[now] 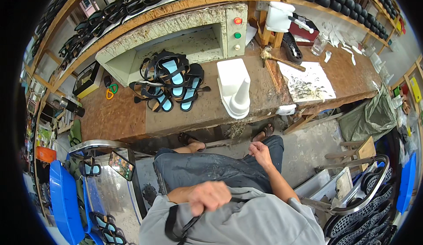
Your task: Apply adhesive to the edges of shoe soles using a brush.
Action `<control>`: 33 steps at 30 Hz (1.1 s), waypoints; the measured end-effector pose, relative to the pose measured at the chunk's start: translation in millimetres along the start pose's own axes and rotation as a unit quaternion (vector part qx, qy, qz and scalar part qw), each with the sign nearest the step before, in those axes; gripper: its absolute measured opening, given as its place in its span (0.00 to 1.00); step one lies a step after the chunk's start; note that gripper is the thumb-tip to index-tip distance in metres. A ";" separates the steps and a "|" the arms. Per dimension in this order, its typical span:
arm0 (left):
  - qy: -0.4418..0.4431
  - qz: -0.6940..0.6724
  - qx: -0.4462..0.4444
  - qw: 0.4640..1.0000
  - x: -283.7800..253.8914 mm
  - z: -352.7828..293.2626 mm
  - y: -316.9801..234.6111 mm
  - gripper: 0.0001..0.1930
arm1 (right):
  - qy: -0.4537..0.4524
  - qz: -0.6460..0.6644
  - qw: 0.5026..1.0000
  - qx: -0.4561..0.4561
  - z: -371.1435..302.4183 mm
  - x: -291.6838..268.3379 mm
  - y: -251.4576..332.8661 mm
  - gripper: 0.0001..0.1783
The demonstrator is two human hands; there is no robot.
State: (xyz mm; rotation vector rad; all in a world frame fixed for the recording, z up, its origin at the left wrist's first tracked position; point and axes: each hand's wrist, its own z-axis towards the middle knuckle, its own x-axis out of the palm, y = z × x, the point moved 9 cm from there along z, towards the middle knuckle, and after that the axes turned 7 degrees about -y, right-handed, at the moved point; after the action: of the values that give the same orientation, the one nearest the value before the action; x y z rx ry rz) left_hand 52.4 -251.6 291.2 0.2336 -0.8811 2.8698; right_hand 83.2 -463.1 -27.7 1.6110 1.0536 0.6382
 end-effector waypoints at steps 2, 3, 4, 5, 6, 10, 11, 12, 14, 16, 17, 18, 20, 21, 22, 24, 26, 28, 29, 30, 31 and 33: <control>-0.025 0.035 -0.042 0.998 -17.8 -0.1 22.8 0.24 | 0.015 0.003 1.000 0.013 -16.8 10.9 9.3 0.14; -0.033 0.058 -0.067 0.996 -25.1 -0.5 33.5 0.25 | 0.025 0.000 0.999 0.024 -25.6 13.2 12.2 0.14; -0.061 0.042 -0.107 0.991 -35.5 -1.7 42.7 0.28 | 0.039 0.007 0.999 0.011 -27.2 15.3 19.9 0.14; -0.061 0.041 -0.109 0.991 -35.7 -7.0 45.8 0.28 | 0.038 0.008 0.999 0.012 -25.9 15.7 28.0 0.14; -0.034 0.016 -0.132 0.991 -30.2 -13.7 56.1 0.29 | 0.003 -0.072 0.995 -0.072 -18.9 8.8 54.5 0.17; 0.017 -0.017 -0.198 0.980 2.9 -33.0 70.5 0.28 | -0.108 -0.231 0.924 -0.285 7.1 14.8 195.6 0.26; 0.027 -0.023 -0.213 0.976 9.6 -35.6 72.9 0.27 | -0.148 -0.285 0.890 -0.323 -0.7 22.6 240.1 0.27; 0.040 -0.029 -0.249 0.967 15.2 -36.0 76.0 0.24 | -0.147 -0.287 0.891 -0.321 6.4 22.3 254.5 0.27; 0.031 -0.030 -0.247 0.968 19.3 -33.6 70.3 0.23 | -0.180 -0.420 0.818 -0.351 20.9 44.1 274.4 0.30; 0.045 -0.025 -0.252 0.966 16.3 -35.3 63.6 0.17 | -0.163 -0.423 0.825 -0.338 43.5 50.2 268.1 0.31; 0.039 -0.017 -0.253 0.967 6.8 -34.7 58.7 0.17 | -0.156 -0.431 0.829 -0.320 55.2 49.1 263.4 0.31; 0.001 0.056 -0.284 0.957 -16.3 -34.9 57.6 0.15 | -0.167 -0.444 0.821 -0.319 58.2 49.0 264.0 0.32; -0.075 0.268 -0.304 0.911 -73.0 -29.9 41.3 0.12 | -0.160 -0.451 0.823 -0.305 70.0 45.9 270.0 0.32; -0.114 0.402 -0.292 0.860 -105.4 -26.6 23.1 0.11 | -0.158 -0.461 0.826 -0.284 73.5 46.0 271.4 0.33; -0.175 0.540 -0.249 0.784 -141.3 -23.1 -4.7 0.10 | -0.146 -0.482 0.832 -0.234 75.3 46.8 273.6 0.32; -0.329 0.692 -0.231 0.600 -207.7 -28.1 -63.8 0.12 | -0.121 -0.464 0.847 -0.228 66.5 49.5 283.1 0.32; -0.297 0.811 -0.188 0.468 -250.7 -16.8 -108.1 0.19 | -0.129 -0.373 0.878 -0.269 37.4 33.9 319.3 0.32; -0.227 0.868 -0.182 0.401 -288.1 -16.6 -120.2 0.25 | -0.151 -0.128 0.930 -0.311 25.1 -7.0 342.6 0.24; -0.169 0.886 -0.192 0.388 -303.2 -16.8 -118.5 0.21 | -0.161 0.007 0.929 -0.333 15.1 -25.2 359.5 0.21; -0.146 0.877 -0.205 0.410 -314.5 -13.7 -114.2 0.17 | -0.173 -0.009 0.927 -0.334 22.5 -42.2 364.6 0.19; -0.124 0.868 -0.218 0.429 -322.5 -10.0 -107.6 0.14 | -0.182 -0.023 0.924 -0.335 37.0 -57.6 370.1 0.17; -0.116 0.872 -0.201 0.430 -331.8 -3.0 -101.0 0.10 | -0.202 -0.117 0.932 -0.278 92.1 -76.1 335.1 0.24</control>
State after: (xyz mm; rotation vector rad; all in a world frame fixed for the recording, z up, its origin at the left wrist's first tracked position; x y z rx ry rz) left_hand 394.1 -193.1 282.3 -1.0997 -3.4656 3.5251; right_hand 228.4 -591.4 270.7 1.0378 0.6620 0.3725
